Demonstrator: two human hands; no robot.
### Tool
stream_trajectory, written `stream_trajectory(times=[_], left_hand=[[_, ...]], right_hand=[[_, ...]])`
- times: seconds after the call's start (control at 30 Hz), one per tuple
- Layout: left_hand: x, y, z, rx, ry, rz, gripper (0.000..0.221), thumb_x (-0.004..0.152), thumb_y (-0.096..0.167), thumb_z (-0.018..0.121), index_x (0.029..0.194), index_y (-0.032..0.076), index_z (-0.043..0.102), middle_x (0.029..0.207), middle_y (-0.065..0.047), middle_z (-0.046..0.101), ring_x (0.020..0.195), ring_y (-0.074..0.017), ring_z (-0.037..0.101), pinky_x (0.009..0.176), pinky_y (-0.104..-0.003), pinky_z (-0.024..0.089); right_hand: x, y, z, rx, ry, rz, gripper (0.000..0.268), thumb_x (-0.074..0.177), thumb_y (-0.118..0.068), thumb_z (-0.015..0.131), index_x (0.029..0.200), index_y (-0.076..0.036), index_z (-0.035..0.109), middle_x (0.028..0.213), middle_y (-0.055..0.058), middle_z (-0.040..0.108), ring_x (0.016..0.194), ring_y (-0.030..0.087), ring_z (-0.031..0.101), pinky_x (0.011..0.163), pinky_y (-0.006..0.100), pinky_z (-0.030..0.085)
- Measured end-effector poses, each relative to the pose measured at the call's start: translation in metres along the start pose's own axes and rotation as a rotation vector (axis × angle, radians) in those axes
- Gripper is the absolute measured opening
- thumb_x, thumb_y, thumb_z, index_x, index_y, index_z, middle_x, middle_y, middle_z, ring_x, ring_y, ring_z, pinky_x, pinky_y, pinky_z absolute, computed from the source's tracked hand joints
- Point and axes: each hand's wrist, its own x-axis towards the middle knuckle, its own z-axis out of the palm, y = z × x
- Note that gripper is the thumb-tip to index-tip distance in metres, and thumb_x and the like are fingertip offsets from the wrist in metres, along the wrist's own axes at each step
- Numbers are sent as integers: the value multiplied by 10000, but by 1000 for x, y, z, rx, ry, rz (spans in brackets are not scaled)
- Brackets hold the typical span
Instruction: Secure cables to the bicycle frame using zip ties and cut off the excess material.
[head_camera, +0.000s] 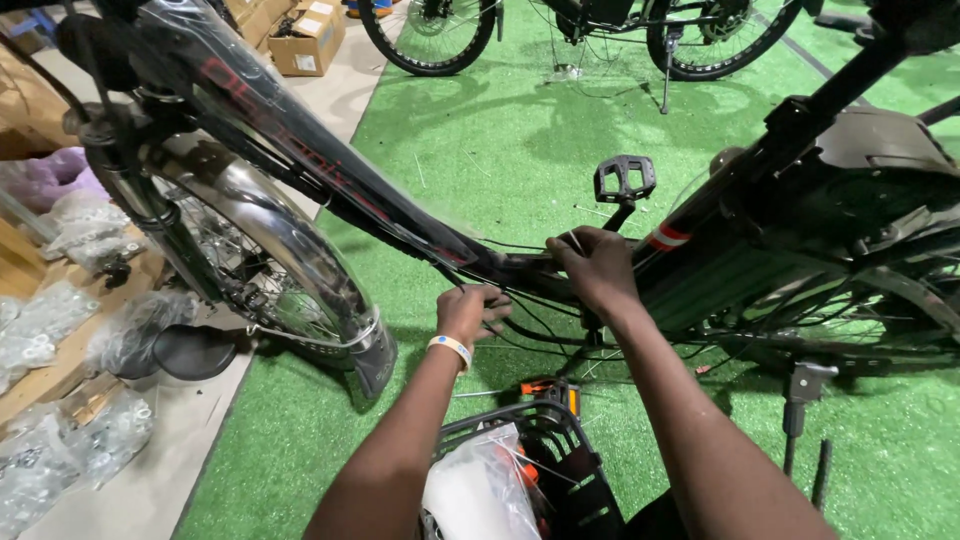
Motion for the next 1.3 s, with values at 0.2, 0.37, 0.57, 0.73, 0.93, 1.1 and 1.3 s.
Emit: stream_trajectory(times=[0.2,0.37,0.57,0.73,0.93,1.1,1.3], left_hand=[[-13,6,2,-70,-129,-73,245,796,178,660,988,52,572,971,-163,715,845,-296,727,768,-442,573],[4,-3,-3,-133,-233,-125,157,834,188,590,938,72,571,832,-66,704,720,-196,729,678,-338,588],[4,-3,-12,-179,-210,-141,123,840,159,540,928,78,569,785,-50,690,608,-147,696,509,-243,506],[34,-26,-31,24,56,-107,163,809,96,523,939,26,593,725,-125,697,489,-135,641,350,-197,360],[41,-43,-61,332,204,5,176,844,90,462,915,45,617,714,-172,696,510,-241,684,317,-277,445],[18,-35,-64,330,50,-92,269,861,34,519,1100,-53,607,955,-243,692,818,-332,719,679,-453,615],[-23,-8,-49,360,4,-130,203,839,-22,510,1003,-54,626,911,-221,713,792,-296,732,702,-449,610]], right_hand=[[-26,-17,-15,-185,-368,17,206,767,-279,692,814,-105,792,813,150,747,900,366,694,821,387,486],[-21,1,-13,-364,-548,6,344,679,-384,771,873,-100,764,876,181,728,976,395,666,806,449,483],[-14,24,-11,-328,-558,52,283,679,-380,721,845,-154,758,786,59,736,915,261,697,804,381,503],[-8,0,-55,-462,-190,-33,330,696,-310,688,986,-163,743,891,100,735,961,322,681,803,433,526],[-33,-16,-87,-363,149,84,242,751,-289,692,988,-246,688,876,10,690,901,245,673,771,394,535],[-43,-20,-88,-112,207,31,252,735,-280,706,962,-173,719,861,77,689,880,212,653,736,350,499],[-57,-33,-76,-9,186,52,274,769,-319,752,970,-135,727,861,96,696,860,213,658,718,336,496]])
